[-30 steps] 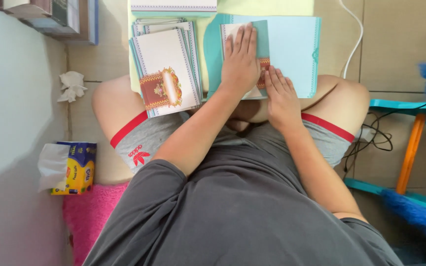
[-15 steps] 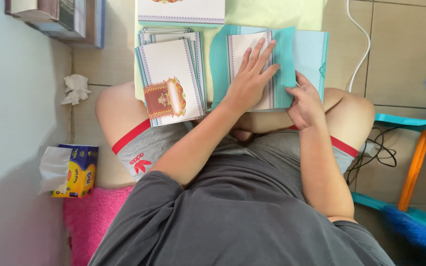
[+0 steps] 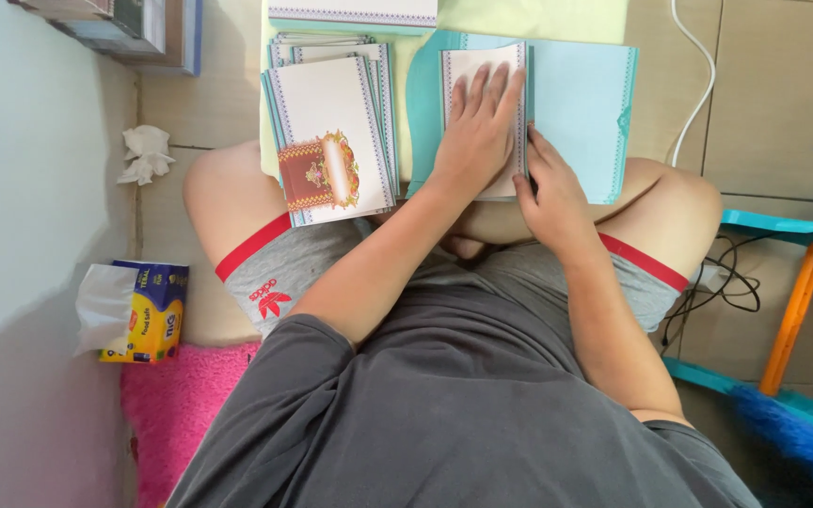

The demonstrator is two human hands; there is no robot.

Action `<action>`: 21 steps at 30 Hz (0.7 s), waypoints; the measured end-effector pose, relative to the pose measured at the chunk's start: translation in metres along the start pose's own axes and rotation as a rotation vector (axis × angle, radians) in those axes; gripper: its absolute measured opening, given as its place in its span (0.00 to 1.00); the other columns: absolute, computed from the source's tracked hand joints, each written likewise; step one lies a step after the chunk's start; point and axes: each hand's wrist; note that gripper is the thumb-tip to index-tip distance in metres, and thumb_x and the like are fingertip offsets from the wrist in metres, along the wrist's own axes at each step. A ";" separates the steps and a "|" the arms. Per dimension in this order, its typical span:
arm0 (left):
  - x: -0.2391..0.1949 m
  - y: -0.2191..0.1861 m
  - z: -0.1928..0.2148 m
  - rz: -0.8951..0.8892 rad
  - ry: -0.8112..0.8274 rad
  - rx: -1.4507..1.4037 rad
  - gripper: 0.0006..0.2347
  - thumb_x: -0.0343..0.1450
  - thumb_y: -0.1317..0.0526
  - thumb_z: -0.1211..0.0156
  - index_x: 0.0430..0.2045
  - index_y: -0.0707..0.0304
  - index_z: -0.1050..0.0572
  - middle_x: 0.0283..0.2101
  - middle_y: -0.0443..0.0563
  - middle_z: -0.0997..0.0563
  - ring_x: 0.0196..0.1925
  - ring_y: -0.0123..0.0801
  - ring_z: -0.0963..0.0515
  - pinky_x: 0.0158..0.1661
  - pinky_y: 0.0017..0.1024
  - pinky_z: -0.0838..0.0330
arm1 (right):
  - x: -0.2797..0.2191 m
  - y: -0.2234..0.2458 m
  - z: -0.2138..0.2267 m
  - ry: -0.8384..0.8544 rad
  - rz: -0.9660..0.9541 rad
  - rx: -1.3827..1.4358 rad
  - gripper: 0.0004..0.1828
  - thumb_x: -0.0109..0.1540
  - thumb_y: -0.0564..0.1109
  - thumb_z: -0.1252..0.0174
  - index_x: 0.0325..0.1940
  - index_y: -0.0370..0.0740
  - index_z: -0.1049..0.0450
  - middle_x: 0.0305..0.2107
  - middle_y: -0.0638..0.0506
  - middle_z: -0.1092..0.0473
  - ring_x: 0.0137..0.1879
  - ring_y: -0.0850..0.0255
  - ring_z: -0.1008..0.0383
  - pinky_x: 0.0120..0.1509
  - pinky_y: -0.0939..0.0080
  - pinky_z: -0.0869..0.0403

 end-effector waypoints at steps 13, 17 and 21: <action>0.006 0.004 -0.020 0.140 0.083 0.178 0.27 0.76 0.57 0.53 0.71 0.69 0.45 0.76 0.61 0.46 0.78 0.51 0.48 0.75 0.56 0.59 | -0.020 -0.011 -0.011 0.013 0.050 -0.392 0.29 0.67 0.35 0.57 0.74 0.27 0.40 0.72 0.35 0.42 0.78 0.44 0.42 0.77 0.41 0.42; 0.005 0.004 -0.022 0.133 0.108 0.192 0.26 0.77 0.56 0.55 0.70 0.70 0.45 0.75 0.62 0.46 0.78 0.52 0.47 0.74 0.56 0.58 | 0.001 -0.033 -0.016 0.022 0.056 -0.396 0.28 0.70 0.37 0.58 0.75 0.28 0.40 0.74 0.36 0.43 0.79 0.43 0.44 0.79 0.41 0.44; 0.005 0.004 -0.017 0.114 0.089 0.199 0.24 0.78 0.57 0.56 0.70 0.69 0.43 0.75 0.62 0.44 0.78 0.52 0.46 0.74 0.56 0.57 | 0.071 -0.057 -0.022 0.016 0.060 -0.410 0.30 0.69 0.37 0.57 0.77 0.29 0.42 0.74 0.36 0.45 0.80 0.45 0.48 0.81 0.40 0.50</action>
Point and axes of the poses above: each hand's wrist, its own x-axis towards the middle knuckle, its own z-axis out of the back of the hand, y = z × x
